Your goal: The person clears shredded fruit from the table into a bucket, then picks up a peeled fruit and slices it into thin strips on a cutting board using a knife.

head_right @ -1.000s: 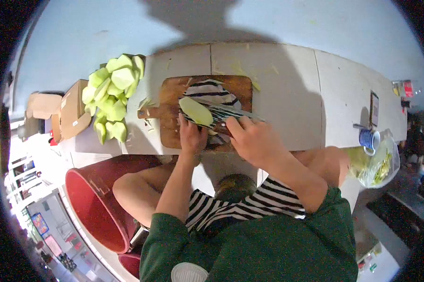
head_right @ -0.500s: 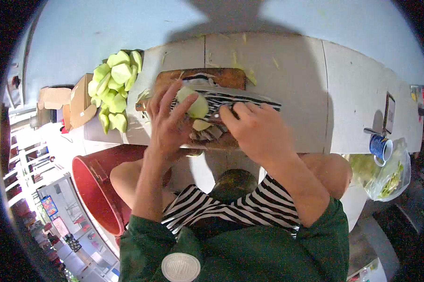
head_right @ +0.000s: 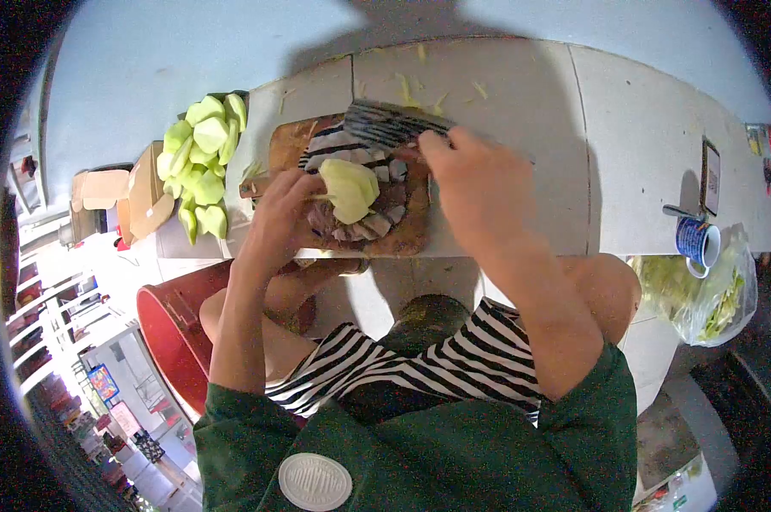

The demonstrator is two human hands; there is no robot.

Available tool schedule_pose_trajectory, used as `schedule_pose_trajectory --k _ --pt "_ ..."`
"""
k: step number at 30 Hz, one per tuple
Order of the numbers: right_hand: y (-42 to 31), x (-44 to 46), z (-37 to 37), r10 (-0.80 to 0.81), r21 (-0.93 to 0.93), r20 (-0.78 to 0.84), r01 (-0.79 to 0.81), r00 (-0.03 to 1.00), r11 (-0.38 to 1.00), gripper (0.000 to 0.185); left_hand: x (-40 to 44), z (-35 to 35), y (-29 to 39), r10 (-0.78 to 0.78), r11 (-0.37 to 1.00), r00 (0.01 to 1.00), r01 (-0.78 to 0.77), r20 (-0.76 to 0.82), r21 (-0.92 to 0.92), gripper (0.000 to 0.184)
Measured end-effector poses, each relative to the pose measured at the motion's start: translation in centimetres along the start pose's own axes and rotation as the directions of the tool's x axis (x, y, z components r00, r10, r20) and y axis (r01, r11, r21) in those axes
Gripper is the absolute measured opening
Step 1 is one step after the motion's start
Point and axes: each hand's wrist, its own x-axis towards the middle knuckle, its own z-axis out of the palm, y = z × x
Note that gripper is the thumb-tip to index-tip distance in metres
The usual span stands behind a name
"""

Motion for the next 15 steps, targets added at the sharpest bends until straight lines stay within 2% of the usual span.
schedule_pose_trajectory --k 1,3,7,9,10,12,13,15 --pt "0.3 0.0 0.0 -0.002 0.001 -0.001 0.002 1.0 1.0 0.034 0.3 0.3 0.1 -0.001 1.0 1.0 0.001 -0.001 0.001 0.052" --pt "0.7 0.0 0.2 0.047 0.02 -0.017 -0.046 0.999 0.999 0.032 1.1 1.4 0.0 0.015 0.99 0.988 -0.037 0.156 0.14 0.032" --pt "0.5 0.1 -0.2 0.08 0.011 0.035 -0.08 0.996 0.997 0.03 2.5 3.2 -0.7 -0.028 0.974 0.969 -0.028 0.245 0.223 0.04" --pt "0.8 0.1 -0.1 0.091 0.064 0.054 -0.095 0.994 0.993 0.031 2.6 3.7 -0.8 0.014 0.966 1.0 -0.008 -0.022 0.258 0.05" --pt "0.9 0.0 0.0 0.096 0.064 0.056 -0.1 0.994 0.993 0.031 2.4 3.9 -0.8 0.016 0.966 1.0 -0.011 -0.017 0.257 0.05" --pt "1.0 0.0 0.1 0.085 0.082 0.024 -0.086 0.996 0.993 0.03 1.8 4.2 -1.0 -0.065 0.996 0.97 0.076 -0.234 0.039 0.061" --pt "1.0 0.0 0.0 0.081 0.083 0.027 -0.083 0.996 0.993 0.03 1.8 4.9 -1.0 -0.069 0.996 0.97 0.08 -0.234 0.038 0.061" --pt "0.8 0.1 -0.3 0.109 0.154 0.04 -0.114 0.993 0.981 0.031 2.0 7.2 -0.5 0.03 0.994 0.964 -0.001 -0.263 0.108 0.068"
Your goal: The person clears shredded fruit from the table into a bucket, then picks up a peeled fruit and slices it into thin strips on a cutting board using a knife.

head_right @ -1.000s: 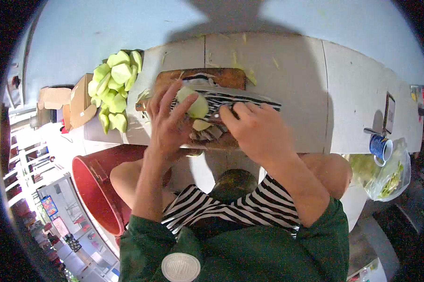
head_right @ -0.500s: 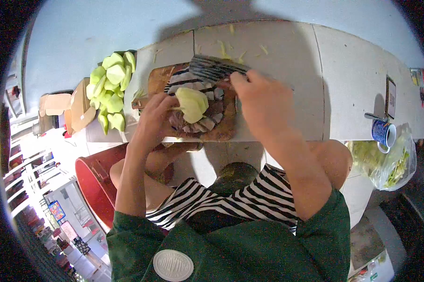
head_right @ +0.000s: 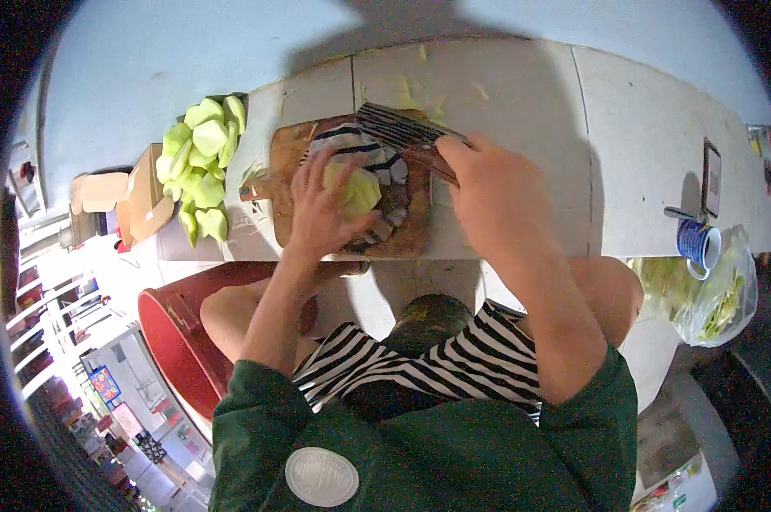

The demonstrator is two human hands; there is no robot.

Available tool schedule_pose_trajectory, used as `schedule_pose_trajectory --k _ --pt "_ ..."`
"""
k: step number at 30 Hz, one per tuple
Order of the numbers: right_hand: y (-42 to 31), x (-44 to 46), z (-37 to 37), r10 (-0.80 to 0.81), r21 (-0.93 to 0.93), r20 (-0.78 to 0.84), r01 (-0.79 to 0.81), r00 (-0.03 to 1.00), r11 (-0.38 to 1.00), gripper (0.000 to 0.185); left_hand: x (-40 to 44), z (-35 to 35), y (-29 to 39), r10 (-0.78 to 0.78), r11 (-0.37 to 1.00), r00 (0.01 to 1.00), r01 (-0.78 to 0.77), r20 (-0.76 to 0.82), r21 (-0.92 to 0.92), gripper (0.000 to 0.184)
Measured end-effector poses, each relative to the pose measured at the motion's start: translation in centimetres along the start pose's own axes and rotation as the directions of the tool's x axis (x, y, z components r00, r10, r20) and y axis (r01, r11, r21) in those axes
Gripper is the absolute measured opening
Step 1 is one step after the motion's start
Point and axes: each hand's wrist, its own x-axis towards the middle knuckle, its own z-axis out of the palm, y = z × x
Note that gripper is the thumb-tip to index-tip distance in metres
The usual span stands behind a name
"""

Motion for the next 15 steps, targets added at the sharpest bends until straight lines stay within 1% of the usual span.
schedule_pose_trajectory --k 1,3,4,6,7,9,10,12,13,15 --pt "-0.1 0.0 -0.1 -0.005 -0.001 0.001 0.005 1.0 1.0 0.031 0.0 1.0 0.3 -0.004 1.0 1.0 0.004 -0.003 0.0 0.068" --pt "0.0 -0.1 -0.3 0.002 0.006 0.051 -0.003 0.999 1.0 0.028 0.0 3.0 0.6 -0.036 0.999 0.994 0.036 -0.102 0.006 0.065" --pt "0.0 -0.2 -0.4 0.005 0.002 0.052 -0.005 0.999 1.0 0.028 -0.2 3.7 0.2 -0.035 0.999 0.994 0.036 -0.102 0.0 0.065" --pt "-0.1 -0.3 -0.5 0.013 0.003 0.053 -0.013 0.999 1.0 0.029 -0.7 4.3 -0.7 0.051 0.998 0.987 -0.055 -0.15 -0.026 0.06" --pt "-0.1 -0.3 -0.5 0.013 0.002 0.052 -0.013 0.999 1.0 0.029 -1.0 4.3 -1.3 0.051 0.998 0.987 -0.056 -0.151 -0.027 0.06" --pt "-0.2 -0.2 -0.4 0.012 -0.006 0.073 -0.012 0.997 1.0 0.029 -1.3 3.9 -2.1 0.134 0.98 0.981 -0.152 -0.14 -0.127 0.053" --pt "-0.2 -0.2 -0.3 0.011 -0.008 0.072 -0.011 0.997 1.0 0.029 -1.3 3.9 -2.2 0.134 0.98 0.981 -0.153 -0.143 -0.128 0.053" --pt "-0.3 -0.1 0.0 0.047 0.017 0.087 -0.048 0.995 0.999 0.03 -1.4 4.0 -2.5 0.304 0.952 0.949 -0.306 -0.084 -0.01 0.052" --pt "-0.3 -0.2 0.1 0.041 0.011 0.089 -0.042 0.995 0.999 0.03 -1.4 4.0 -3.0 0.298 0.954 0.95 -0.3 -0.09 -0.011 0.052" --pt "-0.5 -0.4 0.3 0.009 0.035 0.095 -0.012 0.995 0.999 0.024 -1.3 3.6 -4.3 0.434 0.896 0.9 -0.437 -0.051 -0.084 0.051"
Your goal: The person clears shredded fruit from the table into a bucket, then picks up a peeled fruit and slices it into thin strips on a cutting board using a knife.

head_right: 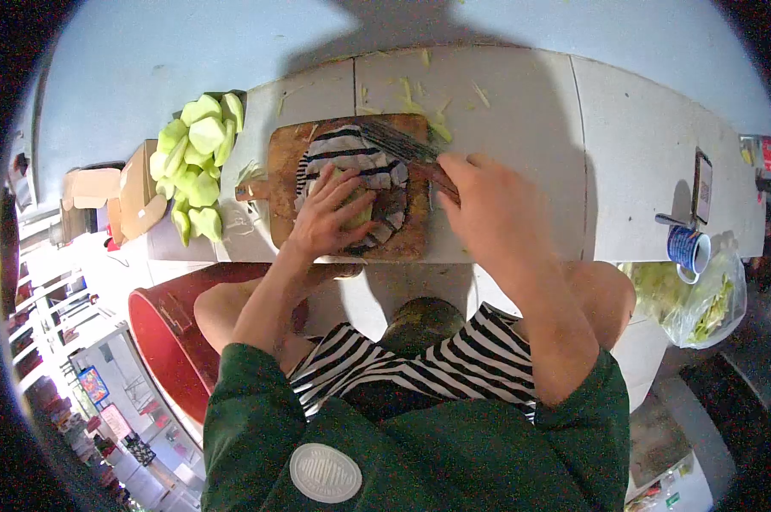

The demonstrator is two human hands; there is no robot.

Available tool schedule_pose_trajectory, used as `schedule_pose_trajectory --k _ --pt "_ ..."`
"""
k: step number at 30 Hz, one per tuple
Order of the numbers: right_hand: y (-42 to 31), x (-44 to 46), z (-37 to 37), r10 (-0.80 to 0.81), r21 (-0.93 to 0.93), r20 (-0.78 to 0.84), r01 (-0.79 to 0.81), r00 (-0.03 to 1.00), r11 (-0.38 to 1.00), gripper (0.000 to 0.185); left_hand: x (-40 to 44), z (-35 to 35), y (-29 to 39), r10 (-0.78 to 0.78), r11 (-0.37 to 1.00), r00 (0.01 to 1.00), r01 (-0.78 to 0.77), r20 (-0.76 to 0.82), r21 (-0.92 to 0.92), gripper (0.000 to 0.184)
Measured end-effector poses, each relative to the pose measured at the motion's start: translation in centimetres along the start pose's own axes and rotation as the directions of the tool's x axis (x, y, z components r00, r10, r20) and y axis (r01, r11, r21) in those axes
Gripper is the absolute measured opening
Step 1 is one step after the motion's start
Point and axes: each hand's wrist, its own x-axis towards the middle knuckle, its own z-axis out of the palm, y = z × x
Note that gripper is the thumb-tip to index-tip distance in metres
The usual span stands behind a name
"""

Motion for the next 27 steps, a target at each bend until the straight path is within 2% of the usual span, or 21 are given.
schedule_pose_trajectory --k 4,6,7,8,9,10,12,14,17,19,21,22,25,27 --pt "-0.9 -0.2 1.3 0.0 0.05 0.084 -0.004 0.996 0.999 0.023 0.7 -1.6 0.5 0.019 1.0 1.0 -0.019 0.012 0.002 0.049" --pt "-1.1 -0.2 3.0 -0.051 0.098 0.071 0.044 0.996 0.994 0.026 1.3 -3.8 2.1 -0.144 0.988 0.979 0.149 -0.142 0.027 0.045" --pt "-1.4 -0.3 3.3 -0.049 0.097 0.074 0.041 0.996 0.994 0.026 0.8 -3.9 2.4 -0.146 0.988 0.979 0.151 -0.141 0.023 0.045" --pt "-1.7 -0.3 3.7 -0.062 0.089 0.119 0.052 0.991 0.995 0.027 0.2 -3.8 2.7 -0.349 0.936 0.913 0.349 -0.209 -0.041 0.044" --pt "-1.9 -0.4 4.0 -0.077 0.084 0.166 0.064 0.983 0.994 0.028 -0.5 -3.8 3.1 -0.539 0.841 0.801 0.528 -0.26 -0.115 0.042" --pt "-2.1 -0.3 4.5 -0.078 0.083 0.171 0.064 0.982 0.994 0.028 -1.4 -3.7 3.5 -0.544 0.838 0.798 0.533 -0.259 -0.117 0.042" --pt "-2.3 -0.2 5.6 -0.147 0.075 0.176 0.136 0.973 0.988 0.029 -2.6 -3.8 4.4 -0.621 0.777 0.772 0.582 -0.136 -0.242 0.041" --pt "-2.2 0.0 7.0 -0.169 0.066 0.179 0.16 0.969 0.985 0.029 -2.6 -3.6 5.1 -0.617 0.781 0.775 0.584 -0.134 -0.219 0.038" --pt "-1.3 0.3 9.3 -0.206 0.026 0.185 0.205 0.961 0.978 0.029 -2.6 -3.1 5.0 -0.502 0.864 0.857 0.492 -0.114 -0.106 0.037" --pt "-2.4 0.8 9.0 -0.217 0.0 0.19 0.221 0.958 0.975 0.028 -2.1 -3.3 5.3 -0.5 0.865 0.861 0.49 -0.091 -0.109 0.036" --pt "-3.8 1.7 8.1 -0.047 -0.004 0.44 0.055 0.897 0.998 0.031 -1.6 -3.8 5.3 -0.492 0.869 0.868 0.484 -0.072 -0.105 0.035" --pt "-4.1 2.0 8.1 -0.048 -0.004 0.436 0.055 0.899 0.998 0.031 -1.4 -4.0 5.2 -0.489 0.869 0.871 0.483 -0.044 -0.108 0.034" --pt "-4.1 3.0 8.6 -0.064 -0.083 0.45 0.113 0.891 0.99 0.029 -1.0 -4.2 4.7 -0.503 0.857 0.864 0.502 0.016 -0.115 0.034" --pt "-3.6 3.7 8.6 -0.197 -0.177 0.385 0.282 0.901 0.943 0.027 -0.4 -4.2 4.8 -0.521 0.843 0.852 0.523 0.05 -0.128 0.034"
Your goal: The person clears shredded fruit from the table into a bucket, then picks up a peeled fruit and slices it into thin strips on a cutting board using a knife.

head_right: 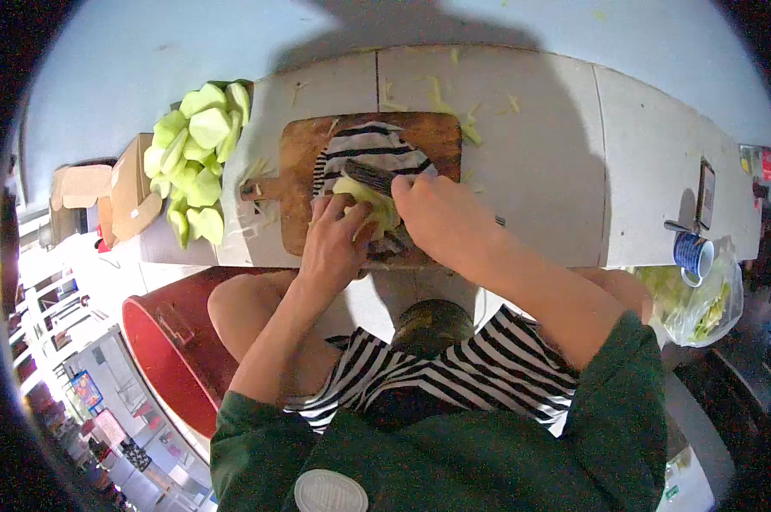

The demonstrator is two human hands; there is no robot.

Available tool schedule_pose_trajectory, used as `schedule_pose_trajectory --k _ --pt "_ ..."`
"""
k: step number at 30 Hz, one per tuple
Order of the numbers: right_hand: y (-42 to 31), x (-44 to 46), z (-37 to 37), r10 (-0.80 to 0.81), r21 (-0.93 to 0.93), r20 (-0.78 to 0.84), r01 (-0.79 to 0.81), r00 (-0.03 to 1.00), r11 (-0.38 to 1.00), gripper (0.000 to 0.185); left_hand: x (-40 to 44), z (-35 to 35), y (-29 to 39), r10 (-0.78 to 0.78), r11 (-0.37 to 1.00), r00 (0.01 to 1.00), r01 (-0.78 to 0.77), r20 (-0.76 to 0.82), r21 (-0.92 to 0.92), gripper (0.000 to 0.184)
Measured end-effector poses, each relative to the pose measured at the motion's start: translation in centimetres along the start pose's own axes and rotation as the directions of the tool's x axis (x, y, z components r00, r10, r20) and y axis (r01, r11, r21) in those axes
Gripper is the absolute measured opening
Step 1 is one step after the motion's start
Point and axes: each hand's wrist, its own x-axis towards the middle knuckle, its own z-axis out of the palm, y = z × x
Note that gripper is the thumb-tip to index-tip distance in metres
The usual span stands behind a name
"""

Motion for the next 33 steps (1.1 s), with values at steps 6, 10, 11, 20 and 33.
schedule_pose_trajectory --k 6,10,11,20,33 --pt "0.8 0.2 -0.5 0.033 0.024 -0.028 -0.032 0.999 0.999 0.02 1.6 -0.6 1.8 -0.159 0.985 0.965 0.139 0.21 0.107 0.035" --pt "-0.2 1.2 -1.3 -0.024 -0.095 -0.064 0.018 0.998 0.995 0.018 2.4 -0.4 1.9 -0.168 0.971 0.968 0.129 0.185 0.203 0.024" --pt "-0.4 1.4 -1.7 -0.076 -0.103 -0.065 0.07 0.995 0.992 0.019 2.1 -0.2 1.8 -0.105 0.975 0.985 0.075 0.137 0.208 0.024" --pt "-2.3 0.7 -2.1 -0.026 -0.08 0.028 0.028 0.999 0.996 0.024 2.4 0.5 0.8 -0.025 0.993 0.982 0.003 0.186 0.116 0.029" --pt "-3.8 1.2 -1.5 -0.001 -0.091 0.012 0.002 1.0 0.996 0.024 2.2 -0.5 1.6 -0.029 0.995 0.98 0.009 0.197 0.103 0.03"
